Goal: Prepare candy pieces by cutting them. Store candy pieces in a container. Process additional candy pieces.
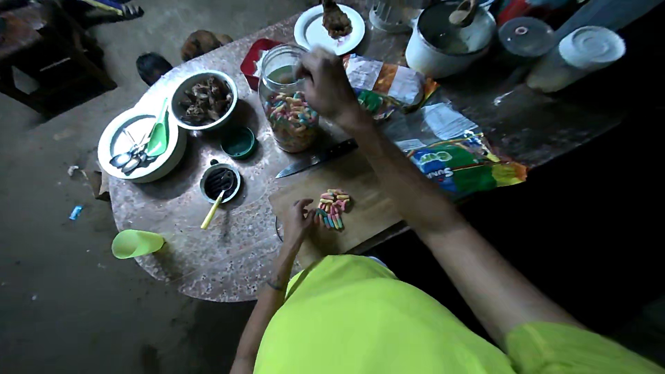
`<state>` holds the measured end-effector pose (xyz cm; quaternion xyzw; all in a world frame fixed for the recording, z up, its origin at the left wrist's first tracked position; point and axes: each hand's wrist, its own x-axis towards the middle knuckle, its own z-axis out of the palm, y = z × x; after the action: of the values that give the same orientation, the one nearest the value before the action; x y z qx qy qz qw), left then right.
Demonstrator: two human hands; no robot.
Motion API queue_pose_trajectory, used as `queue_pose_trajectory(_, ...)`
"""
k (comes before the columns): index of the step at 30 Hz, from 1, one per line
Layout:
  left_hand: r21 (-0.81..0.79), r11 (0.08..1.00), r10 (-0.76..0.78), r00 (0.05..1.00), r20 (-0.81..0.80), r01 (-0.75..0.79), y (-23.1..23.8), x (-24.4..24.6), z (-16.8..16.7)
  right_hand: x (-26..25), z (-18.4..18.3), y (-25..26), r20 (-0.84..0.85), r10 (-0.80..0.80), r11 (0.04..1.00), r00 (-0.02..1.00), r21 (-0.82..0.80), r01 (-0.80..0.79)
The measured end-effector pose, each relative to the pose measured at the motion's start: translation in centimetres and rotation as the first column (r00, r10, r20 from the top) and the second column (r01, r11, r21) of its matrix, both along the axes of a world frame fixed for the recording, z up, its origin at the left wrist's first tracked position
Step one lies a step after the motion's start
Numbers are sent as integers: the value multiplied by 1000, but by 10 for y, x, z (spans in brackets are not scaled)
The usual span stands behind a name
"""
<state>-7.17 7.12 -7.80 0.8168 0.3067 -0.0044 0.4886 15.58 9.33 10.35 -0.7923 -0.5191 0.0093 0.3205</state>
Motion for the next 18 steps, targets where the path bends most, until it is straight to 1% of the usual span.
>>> queue_pose_trajectory(1,15,1000,-19,999,-40,20,-5,4,-5,-9,-20,-26,-53,18,999,998,-43,-20)
queue_pose_trajectory(2,38,999,-22,998,-51,24,-9,6,-11,-16,-44,-52,-115,29,992,993,-119,-42)
queue_pose_trajectory(4,91,996,-14,999,-47,19,-17,8,-20,-29,-95,-103,-256,-12,930,966,-359,-83)
queue_pose_trajectory(5,114,993,-7,999,-39,11,-19,9,-21,-34,-119,-123,-334,-89,871,938,-483,-89)
queue_pose_trajectory(6,125,992,2,999,-34,3,-21,9,-21,-40,-141,-138,-377,-197,820,905,-570,-59)
queue_pose_trajectory(7,128,992,7,999,-35,-3,-21,9,-21,-47,-156,-149,-402,-309,778,862,-628,-14)
queue_pose_trajectory(8,128,992,11,1000,-24,-8,-21,9,-21,-55,-168,-157,-412,-390,759,823,-651,34)
queue_pose_trajectory(10,108,994,14,1000,0,-14,-20,6,-24,-67,-182,-166,-436,-472,779,766,-614,131)
queue_pose_trajectory(12,56,998,34,995,89,-39,-19,4,-25,-74,-182,-168,-477,-495,815,726,-544,199)
queue_pose_trajectory(15,-115,986,146,963,227,-122,-19,1,-22,-74,-184,-173,-553,-499,847,668,-474,240)
queue_pose_trajectory(17,-241,959,217,935,281,-150,-18,0,-25,-72,-187,-178,-621,-488,866,613,-434,249)
queue_pose_trajectory(18,-329,932,250,925,285,-151,-17,1,-26,-72,-189,-180,-672,-471,880,572,-402,252)
